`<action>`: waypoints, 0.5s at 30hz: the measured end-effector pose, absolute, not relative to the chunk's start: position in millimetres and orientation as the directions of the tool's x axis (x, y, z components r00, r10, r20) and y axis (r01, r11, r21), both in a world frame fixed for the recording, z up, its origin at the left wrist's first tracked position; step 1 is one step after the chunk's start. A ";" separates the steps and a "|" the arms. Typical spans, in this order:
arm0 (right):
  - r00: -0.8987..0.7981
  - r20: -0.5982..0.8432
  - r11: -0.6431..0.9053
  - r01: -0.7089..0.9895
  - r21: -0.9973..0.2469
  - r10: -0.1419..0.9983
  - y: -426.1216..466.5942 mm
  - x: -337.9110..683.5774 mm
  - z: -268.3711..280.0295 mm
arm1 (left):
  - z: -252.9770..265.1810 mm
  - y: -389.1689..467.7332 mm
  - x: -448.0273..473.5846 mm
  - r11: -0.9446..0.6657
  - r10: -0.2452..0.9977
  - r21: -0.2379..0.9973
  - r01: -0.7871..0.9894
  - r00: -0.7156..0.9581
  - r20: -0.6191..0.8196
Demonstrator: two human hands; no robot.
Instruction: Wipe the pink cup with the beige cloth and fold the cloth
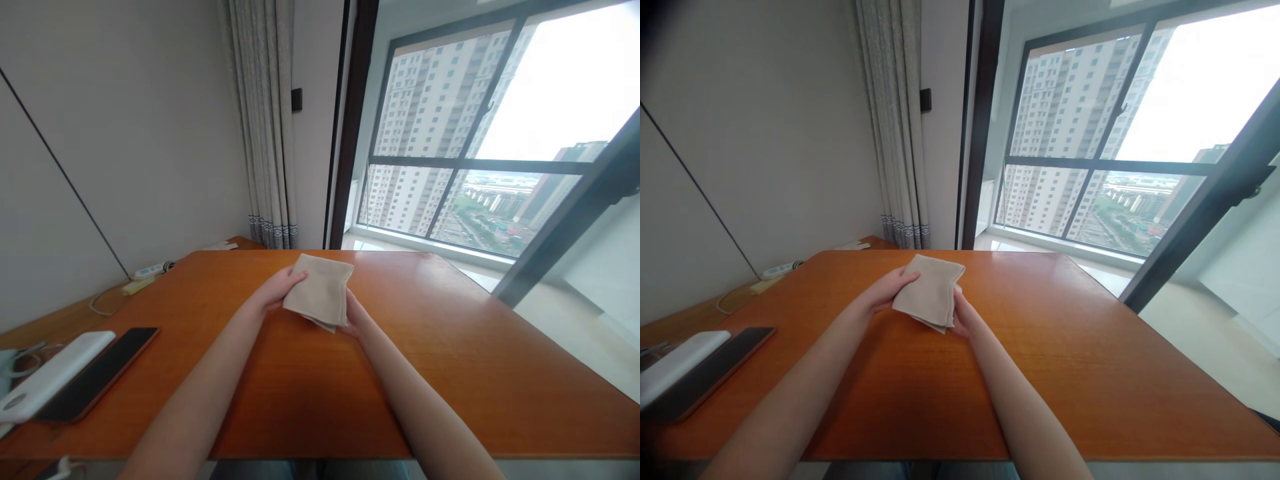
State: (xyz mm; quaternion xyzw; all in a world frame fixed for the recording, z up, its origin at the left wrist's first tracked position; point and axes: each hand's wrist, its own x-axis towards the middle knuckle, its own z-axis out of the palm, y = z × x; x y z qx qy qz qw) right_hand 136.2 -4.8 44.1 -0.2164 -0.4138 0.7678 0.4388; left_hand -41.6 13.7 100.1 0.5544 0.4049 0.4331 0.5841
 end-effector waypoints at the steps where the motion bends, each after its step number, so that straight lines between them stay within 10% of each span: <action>1: -0.511 0.037 -0.282 -0.531 -0.799 0.859 -3.4 140.6 45.0 | 95.2 16.1 -37.3 -0.021 0.965 1.000 0.008 0.263 0.018; 6: -0.508 -0.028 -0.379 -0.603 -0.702 0.861 -0.2 154.5 49.1 | 81.7 16.9 -28.6 -0.227 0.971 0.919 0.321 0.005 0.238; 11: -0.397 -0.202 -0.408 -0.551 -0.728 0.896 7.0 148.0 46.0 | 79.8 15.1 -26.4 -0.215 0.972 0.961 0.172 0.129 0.195; 15: 0.069 -0.145 -0.076 -0.596 -0.799 0.987 19.6 154.2 41.5 | 54.5 27.4 -31.7 -0.217 0.976 0.965 0.147 0.006 0.218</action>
